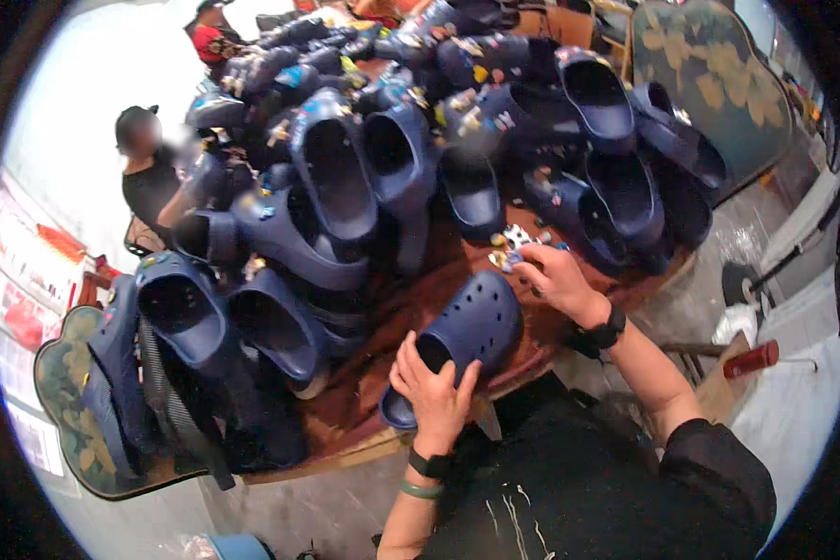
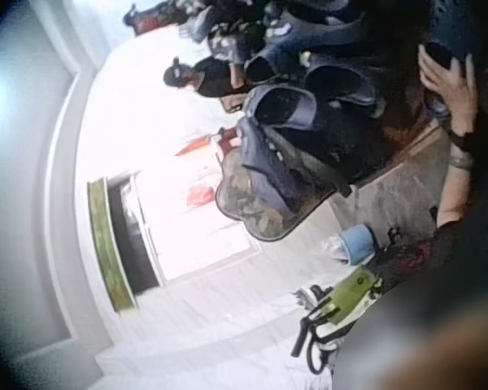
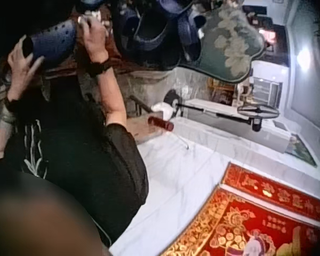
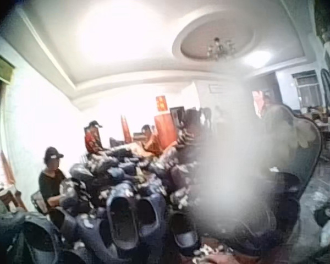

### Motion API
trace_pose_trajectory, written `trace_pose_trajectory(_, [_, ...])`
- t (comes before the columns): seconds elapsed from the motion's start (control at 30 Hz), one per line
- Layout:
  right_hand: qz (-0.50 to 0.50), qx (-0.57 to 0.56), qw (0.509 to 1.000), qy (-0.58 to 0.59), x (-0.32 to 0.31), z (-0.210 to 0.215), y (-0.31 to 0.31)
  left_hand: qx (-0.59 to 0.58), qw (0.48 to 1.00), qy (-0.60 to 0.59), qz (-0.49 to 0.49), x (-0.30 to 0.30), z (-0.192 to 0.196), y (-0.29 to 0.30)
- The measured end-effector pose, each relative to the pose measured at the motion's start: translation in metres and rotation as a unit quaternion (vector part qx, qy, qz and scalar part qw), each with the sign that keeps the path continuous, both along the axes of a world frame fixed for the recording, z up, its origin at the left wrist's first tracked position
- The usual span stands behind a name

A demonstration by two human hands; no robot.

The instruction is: Decorate blue foam clogs by inserting various decorative charms into the holes.

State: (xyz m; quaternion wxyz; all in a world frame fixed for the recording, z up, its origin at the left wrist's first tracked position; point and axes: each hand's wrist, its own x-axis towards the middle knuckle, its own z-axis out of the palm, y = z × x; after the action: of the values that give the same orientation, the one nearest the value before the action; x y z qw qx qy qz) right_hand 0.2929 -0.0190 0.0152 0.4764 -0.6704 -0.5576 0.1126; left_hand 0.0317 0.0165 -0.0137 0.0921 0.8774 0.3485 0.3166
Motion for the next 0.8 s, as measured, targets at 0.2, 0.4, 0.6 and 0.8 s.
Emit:
trace_pose_trajectory(0.2, [0.108,-0.03,0.979,0.169,-0.033,-0.003,-0.004,-0.031,0.999,0.023,-0.018,-0.012,0.007,-0.012])
trace_pose_trajectory(0.4, [0.163,-0.042,0.982,0.084,-0.05,-0.012,0.016,0.004,0.999,0.028,-0.02,-0.021,-0.012,-0.023])
trace_pose_trajectory(0.6, [0.201,-0.154,0.967,-0.026,-0.066,-0.002,0.037,0.012,1.0,0.018,-0.012,-0.015,-0.004,-0.015])
trace_pose_trajectory(0.8, [0.114,0.037,0.989,-0.081,-0.075,-0.03,0.034,0.009,0.999,0.031,-0.004,-0.012,-0.003,-0.013])
